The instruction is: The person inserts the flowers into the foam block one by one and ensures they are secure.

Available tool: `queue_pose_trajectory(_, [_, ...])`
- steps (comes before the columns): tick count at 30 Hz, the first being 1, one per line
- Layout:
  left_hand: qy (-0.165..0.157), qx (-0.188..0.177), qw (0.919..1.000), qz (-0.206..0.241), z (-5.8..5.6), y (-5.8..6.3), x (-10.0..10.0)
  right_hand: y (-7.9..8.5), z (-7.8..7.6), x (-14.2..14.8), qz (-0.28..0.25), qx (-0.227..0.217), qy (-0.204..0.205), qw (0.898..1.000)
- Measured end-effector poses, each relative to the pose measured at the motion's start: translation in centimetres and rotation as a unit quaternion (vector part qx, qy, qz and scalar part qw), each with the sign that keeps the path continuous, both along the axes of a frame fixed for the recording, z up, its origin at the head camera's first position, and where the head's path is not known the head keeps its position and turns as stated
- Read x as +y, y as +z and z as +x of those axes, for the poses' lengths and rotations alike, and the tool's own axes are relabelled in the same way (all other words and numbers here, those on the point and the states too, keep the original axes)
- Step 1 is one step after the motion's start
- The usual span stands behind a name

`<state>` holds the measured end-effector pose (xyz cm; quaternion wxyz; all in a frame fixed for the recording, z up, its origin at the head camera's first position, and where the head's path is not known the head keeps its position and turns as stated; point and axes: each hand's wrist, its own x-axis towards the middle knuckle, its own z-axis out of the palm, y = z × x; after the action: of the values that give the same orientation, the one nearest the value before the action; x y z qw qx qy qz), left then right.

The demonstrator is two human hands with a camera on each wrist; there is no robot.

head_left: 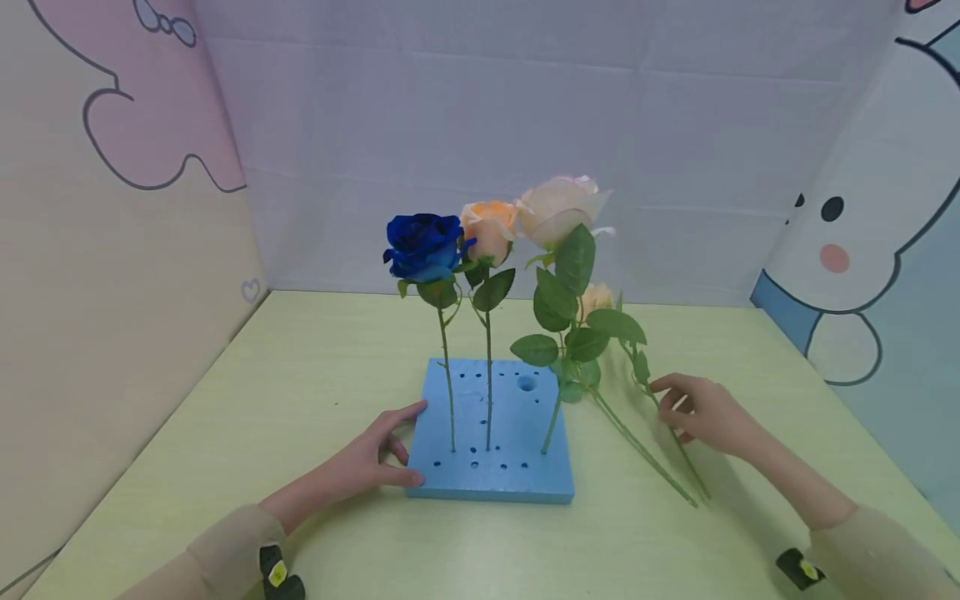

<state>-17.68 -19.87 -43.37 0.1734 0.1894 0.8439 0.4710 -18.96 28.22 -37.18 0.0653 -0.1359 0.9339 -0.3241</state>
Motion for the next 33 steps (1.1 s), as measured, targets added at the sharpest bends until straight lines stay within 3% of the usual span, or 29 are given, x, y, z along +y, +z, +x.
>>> queue_pose_trajectory(11, [0.001,-0.001,1.0000,0.003,0.1,-0.1,-0.1,1.9,-1.9,-2.5,-0.047,0.053,0.001,0.997])
queue_pose_trajectory(20, [0.002,-0.004,1.0000,0.008,0.1,0.0,0.0,1.9,-4.4,-5.7,-0.130,0.081,-0.015,0.988])
queue_pose_trajectory(24, [0.003,-0.004,1.0000,0.007,0.1,0.1,0.0,1.6,-5.5,-7.5,-0.139,0.092,-0.017,0.986])
queue_pose_trajectory(27, [0.003,-0.005,1.0000,0.006,0.1,0.2,0.0,1.4,-6.2,-9.0,-0.148,0.117,-0.001,0.982])
queue_pose_trajectory(30, [0.002,-0.007,1.0000,0.005,0.1,0.1,0.0,1.2,-6.9,-10.5,-0.139,0.173,0.032,0.974])
queue_pose_trajectory(33, [0.003,-0.007,1.0000,0.003,0.1,0.1,0.0,0.9,-7.3,-11.9,-0.101,0.225,0.043,0.968])
